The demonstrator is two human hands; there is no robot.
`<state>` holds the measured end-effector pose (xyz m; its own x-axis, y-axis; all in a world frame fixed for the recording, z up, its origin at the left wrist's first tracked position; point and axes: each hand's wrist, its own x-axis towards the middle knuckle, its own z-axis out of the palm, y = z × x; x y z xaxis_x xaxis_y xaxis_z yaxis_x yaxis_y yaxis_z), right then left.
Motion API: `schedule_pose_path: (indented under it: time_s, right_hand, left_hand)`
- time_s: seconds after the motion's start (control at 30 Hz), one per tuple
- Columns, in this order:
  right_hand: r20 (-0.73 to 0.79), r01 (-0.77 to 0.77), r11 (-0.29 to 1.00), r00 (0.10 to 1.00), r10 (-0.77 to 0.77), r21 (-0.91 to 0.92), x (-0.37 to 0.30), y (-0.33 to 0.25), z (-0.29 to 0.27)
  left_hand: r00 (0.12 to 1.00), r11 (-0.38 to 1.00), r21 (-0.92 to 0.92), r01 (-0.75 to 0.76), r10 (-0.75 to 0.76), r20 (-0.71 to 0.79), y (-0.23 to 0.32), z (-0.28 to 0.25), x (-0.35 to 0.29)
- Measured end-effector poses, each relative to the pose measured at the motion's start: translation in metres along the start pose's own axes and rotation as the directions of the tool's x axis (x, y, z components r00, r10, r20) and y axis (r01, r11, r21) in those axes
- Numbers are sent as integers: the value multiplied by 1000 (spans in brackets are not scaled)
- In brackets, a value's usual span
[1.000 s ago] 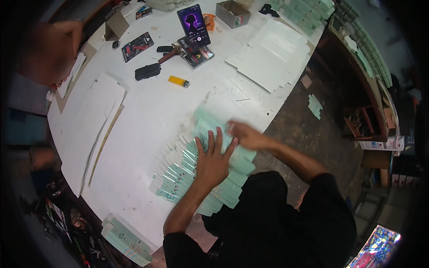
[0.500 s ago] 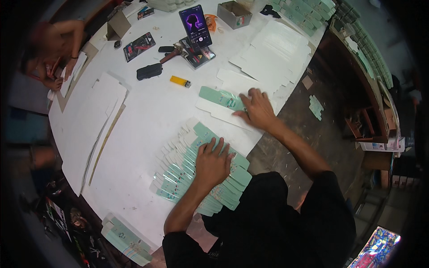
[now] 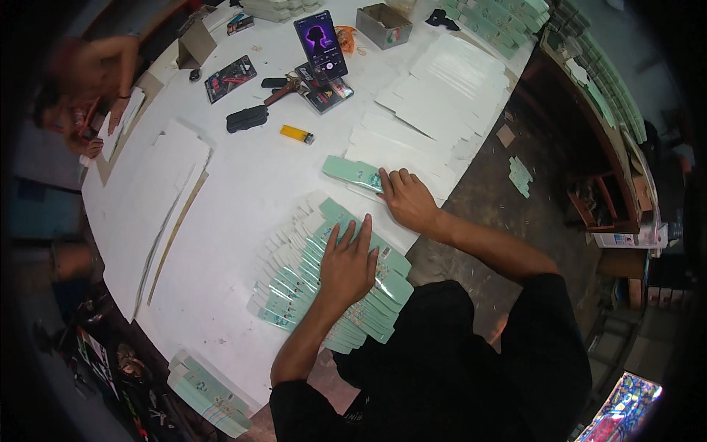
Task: The person repeatedly picks up light green paper sheets from a table and stacks them into a neat pile. The person aligns the edges and smooths the stack multiple times. The person then moves the completed stack to another table.
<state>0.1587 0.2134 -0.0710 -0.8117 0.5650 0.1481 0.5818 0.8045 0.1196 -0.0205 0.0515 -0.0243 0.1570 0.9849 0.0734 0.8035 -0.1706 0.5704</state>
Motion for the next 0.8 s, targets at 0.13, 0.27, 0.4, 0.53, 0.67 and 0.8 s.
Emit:
schedule_pose_path:
  time_s: [0.13,0.27,0.4,0.53,0.67,0.8]
  right_hand:
    - [323,-399,409,914,245,821,23,-15,-95]
    - [322,-350,663,931,169,662,-2,-36,-47]
    - [-213,-68,945,967,142,320,-10,-12,-47]
    - [226,-324,646,946,234,691,-24,-1,-36]
    - [179,-307,825,951,251,475,-7,-13,-50]
    - [134,-246,902,968,212,354,0,-11,-45]
  left_hand:
    - [999,910,411,-48,41,26,6,-3,-2]
    - [955,918,340,-204,110,275,-7,-2,3]
    - [951,975,189,-120,58,304,0,-17,-5]
    - [924,966,232,-117,20,382,9,-27,3]
    - [972,970,231,-73,18,234,-8,6,-3]
    - [996,983,173,-62,50,70,-7,6,-3]
